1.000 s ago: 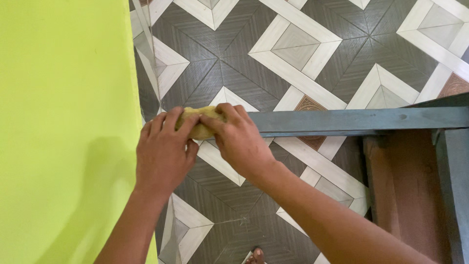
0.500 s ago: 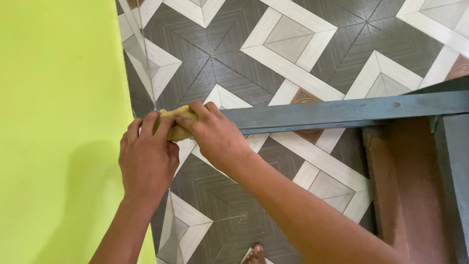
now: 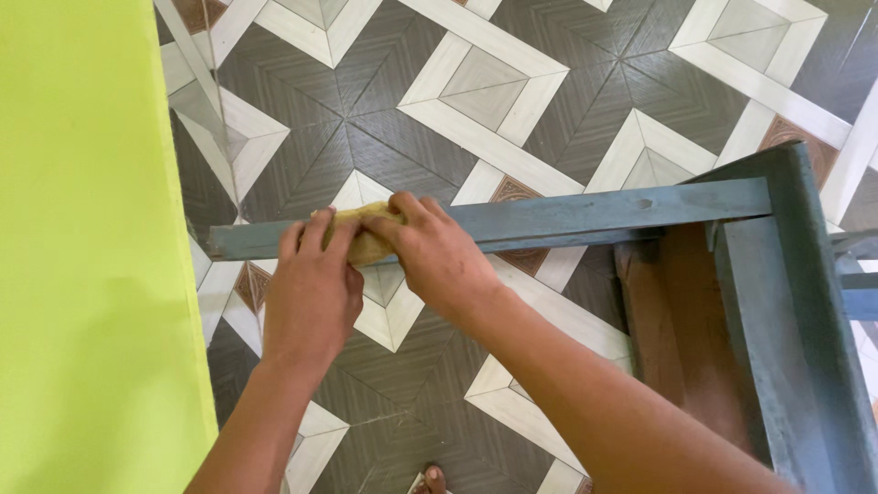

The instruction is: The person uses a sanding block to sand the metal frame of a table. They work on the legs and crossbars, moving around the table to reach different sections.

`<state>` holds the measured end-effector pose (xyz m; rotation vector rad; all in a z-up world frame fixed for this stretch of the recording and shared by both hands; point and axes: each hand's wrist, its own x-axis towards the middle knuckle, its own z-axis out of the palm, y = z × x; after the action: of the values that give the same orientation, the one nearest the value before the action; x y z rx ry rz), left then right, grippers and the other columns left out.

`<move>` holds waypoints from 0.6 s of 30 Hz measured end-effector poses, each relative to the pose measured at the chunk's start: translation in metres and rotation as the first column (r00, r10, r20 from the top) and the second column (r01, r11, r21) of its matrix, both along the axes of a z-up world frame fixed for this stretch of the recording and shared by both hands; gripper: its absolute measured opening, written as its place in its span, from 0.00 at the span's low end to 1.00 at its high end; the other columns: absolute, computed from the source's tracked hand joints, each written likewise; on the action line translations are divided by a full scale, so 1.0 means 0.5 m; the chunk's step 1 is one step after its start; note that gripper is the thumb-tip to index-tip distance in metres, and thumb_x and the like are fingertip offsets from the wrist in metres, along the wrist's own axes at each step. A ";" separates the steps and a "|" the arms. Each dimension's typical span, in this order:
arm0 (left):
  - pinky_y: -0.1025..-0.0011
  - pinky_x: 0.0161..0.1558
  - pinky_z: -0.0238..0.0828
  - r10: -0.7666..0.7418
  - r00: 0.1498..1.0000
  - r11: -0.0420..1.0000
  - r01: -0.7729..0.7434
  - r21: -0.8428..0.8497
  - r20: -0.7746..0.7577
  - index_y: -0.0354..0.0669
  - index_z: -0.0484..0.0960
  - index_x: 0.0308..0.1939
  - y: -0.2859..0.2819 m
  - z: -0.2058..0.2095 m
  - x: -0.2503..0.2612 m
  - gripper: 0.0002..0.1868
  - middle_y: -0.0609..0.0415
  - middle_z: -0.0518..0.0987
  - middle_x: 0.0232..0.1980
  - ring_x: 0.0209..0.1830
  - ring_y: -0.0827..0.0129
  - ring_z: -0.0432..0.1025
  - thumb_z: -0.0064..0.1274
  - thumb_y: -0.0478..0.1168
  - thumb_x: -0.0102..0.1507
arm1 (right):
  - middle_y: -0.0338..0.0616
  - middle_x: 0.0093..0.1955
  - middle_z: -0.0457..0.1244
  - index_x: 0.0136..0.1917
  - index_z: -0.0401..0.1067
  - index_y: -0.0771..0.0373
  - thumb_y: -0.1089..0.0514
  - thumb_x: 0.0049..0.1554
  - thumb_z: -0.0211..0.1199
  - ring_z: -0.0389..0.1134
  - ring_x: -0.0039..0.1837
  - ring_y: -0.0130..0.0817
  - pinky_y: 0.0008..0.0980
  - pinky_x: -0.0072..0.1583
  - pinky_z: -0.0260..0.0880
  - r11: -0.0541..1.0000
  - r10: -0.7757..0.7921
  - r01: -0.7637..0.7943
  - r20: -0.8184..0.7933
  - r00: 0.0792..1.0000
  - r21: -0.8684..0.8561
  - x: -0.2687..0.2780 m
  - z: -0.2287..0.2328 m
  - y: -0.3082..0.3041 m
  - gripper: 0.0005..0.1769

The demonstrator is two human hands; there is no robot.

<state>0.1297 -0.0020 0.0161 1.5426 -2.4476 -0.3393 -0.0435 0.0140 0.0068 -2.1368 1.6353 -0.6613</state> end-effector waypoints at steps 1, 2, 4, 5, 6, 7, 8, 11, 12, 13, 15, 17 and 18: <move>0.54 0.60 0.70 -0.009 1.000 1.000 0.009 0.012 -0.018 0.42 0.74 0.62 0.002 0.001 -0.012 0.27 0.44 0.70 0.69 0.67 0.45 0.64 0.56 0.32 0.57 | 0.47 0.63 0.61 0.67 0.71 0.57 0.75 0.49 0.61 0.65 0.62 0.50 0.43 0.64 0.68 1.000 -0.012 0.012 0.010 1.000 0.005 -0.013 0.001 0.004 0.34; 0.54 0.60 0.70 -0.017 0.999 1.000 0.018 0.024 -0.035 0.42 0.74 0.62 0.004 0.002 -0.024 0.27 0.44 0.70 0.69 0.67 0.45 0.63 0.55 0.32 0.57 | 0.47 0.63 0.61 0.67 0.71 0.56 0.75 0.49 0.61 0.65 0.62 0.50 0.43 0.64 0.68 1.000 -0.024 0.024 0.020 0.999 0.010 -0.026 0.002 0.008 0.33; 0.54 0.59 0.71 -0.035 0.997 0.998 0.038 0.042 -0.065 0.43 0.74 0.62 0.013 -0.001 -0.050 0.27 0.44 0.69 0.69 0.67 0.45 0.63 0.55 0.31 0.58 | 0.47 0.64 0.61 0.67 0.71 0.57 0.74 0.50 0.61 0.65 0.62 0.50 0.44 0.63 0.68 0.999 -0.040 0.039 0.015 0.999 0.029 -0.055 0.003 0.022 0.33; 0.54 0.59 0.70 -0.044 0.996 0.998 0.047 0.043 -0.076 0.43 0.74 0.62 0.015 -0.002 -0.064 0.27 0.44 0.70 0.69 0.67 0.44 0.63 0.55 0.31 0.57 | 0.48 0.64 0.61 0.67 0.71 0.57 0.74 0.50 0.61 0.65 0.61 0.50 0.44 0.63 0.68 0.998 -0.041 0.041 0.002 0.999 0.039 -0.070 0.005 0.028 0.32; 0.54 0.58 0.70 -0.052 0.995 0.997 0.056 0.045 -0.086 0.43 0.74 0.62 0.017 -0.003 -0.077 0.27 0.44 0.70 0.69 0.68 0.44 0.63 0.55 0.31 0.57 | 0.48 0.65 0.61 0.67 0.71 0.58 0.73 0.50 0.62 0.65 0.61 0.50 0.45 0.64 0.68 0.998 -0.043 0.044 -0.010 0.999 0.049 -0.085 0.007 0.033 0.32; 0.53 0.60 0.70 -0.069 0.994 0.997 0.072 0.026 -0.090 0.43 0.74 0.62 0.017 -0.004 -0.088 0.27 0.44 0.70 0.69 0.67 0.44 0.63 0.55 0.31 0.58 | 0.48 0.65 0.61 0.67 0.71 0.58 0.73 0.50 0.62 0.65 0.61 0.51 0.45 0.64 0.68 0.998 -0.045 0.045 0.000 0.999 0.044 -0.098 0.009 0.037 0.31; 0.53 0.61 0.69 -0.086 0.992 0.996 0.087 0.006 -0.094 0.43 0.74 0.62 0.017 -0.005 -0.100 0.27 0.44 0.70 0.68 0.66 0.44 0.64 0.55 0.31 0.58 | 0.48 0.65 0.61 0.66 0.71 0.59 0.72 0.50 0.62 0.65 0.61 0.51 0.45 0.64 0.68 0.998 -0.047 0.047 0.011 0.999 0.039 -0.110 0.010 0.041 0.30; 0.53 0.60 0.69 -0.078 0.991 0.995 0.084 0.057 -0.106 0.43 0.74 0.62 0.023 -0.006 -0.135 0.26 0.44 0.69 0.69 0.66 0.43 0.63 0.55 0.30 0.58 | 0.50 0.64 0.61 0.66 0.71 0.59 0.71 0.50 0.63 0.65 0.62 0.51 0.45 0.64 0.68 0.998 -0.060 0.060 -0.015 0.998 0.020 -0.139 0.007 0.050 0.30; 0.54 0.59 0.70 -0.064 0.992 0.993 0.074 0.092 -0.110 0.43 0.74 0.62 0.026 -0.005 -0.145 0.26 0.44 0.69 0.69 0.66 0.43 0.63 0.55 0.30 0.58 | 0.50 0.64 0.61 0.66 0.70 0.60 0.71 0.50 0.63 0.65 0.62 0.51 0.45 0.64 0.68 0.998 -0.065 0.066 -0.033 0.997 0.013 -0.148 0.005 0.052 0.30; 0.54 0.59 0.70 -0.077 0.990 0.993 0.087 0.083 -0.116 0.42 0.74 0.62 0.027 -0.004 -0.153 0.27 0.44 0.69 0.69 0.66 0.43 0.63 0.55 0.30 0.58 | 0.49 0.64 0.61 0.66 0.71 0.59 0.71 0.50 0.63 0.65 0.63 0.50 0.44 0.64 0.68 0.997 -0.070 0.071 -0.033 0.997 0.021 -0.157 0.002 0.055 0.30; 0.54 0.61 0.70 -0.105 0.986 0.991 0.115 0.066 -0.129 0.41 0.74 0.62 0.031 -0.004 -0.171 0.27 0.42 0.69 0.70 0.66 0.43 0.64 0.55 0.29 0.58 | 0.48 0.63 0.61 0.67 0.71 0.58 0.71 0.52 0.63 0.65 0.63 0.49 0.44 0.64 0.68 0.996 -0.081 0.082 -0.033 0.996 0.037 -0.179 -0.001 0.063 0.30; 0.53 0.60 0.69 -0.114 0.985 0.990 0.124 0.072 -0.127 0.41 0.74 0.63 0.034 -0.008 -0.195 0.28 0.42 0.68 0.70 0.66 0.43 0.64 0.56 0.29 0.57 | 0.48 0.64 0.61 0.66 0.71 0.58 0.71 0.53 0.63 0.65 0.63 0.50 0.45 0.64 0.68 0.994 -0.096 0.098 -0.040 0.995 0.042 -0.201 -0.003 0.071 0.28; 0.53 0.60 0.69 -0.118 0.985 0.989 0.128 0.074 -0.126 0.41 0.74 0.63 0.035 -0.010 -0.207 0.29 0.42 0.68 0.70 0.66 0.42 0.64 0.56 0.29 0.56 | 0.48 0.64 0.61 0.66 0.71 0.58 0.70 0.54 0.63 0.65 0.63 0.50 0.45 0.64 0.68 0.993 -0.104 0.105 -0.043 0.994 0.044 -0.213 -0.003 0.076 0.27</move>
<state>0.0261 0.0157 0.0113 1.3611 -2.4669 -0.5457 -0.1500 0.0519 0.0055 -2.0566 1.7767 -0.6085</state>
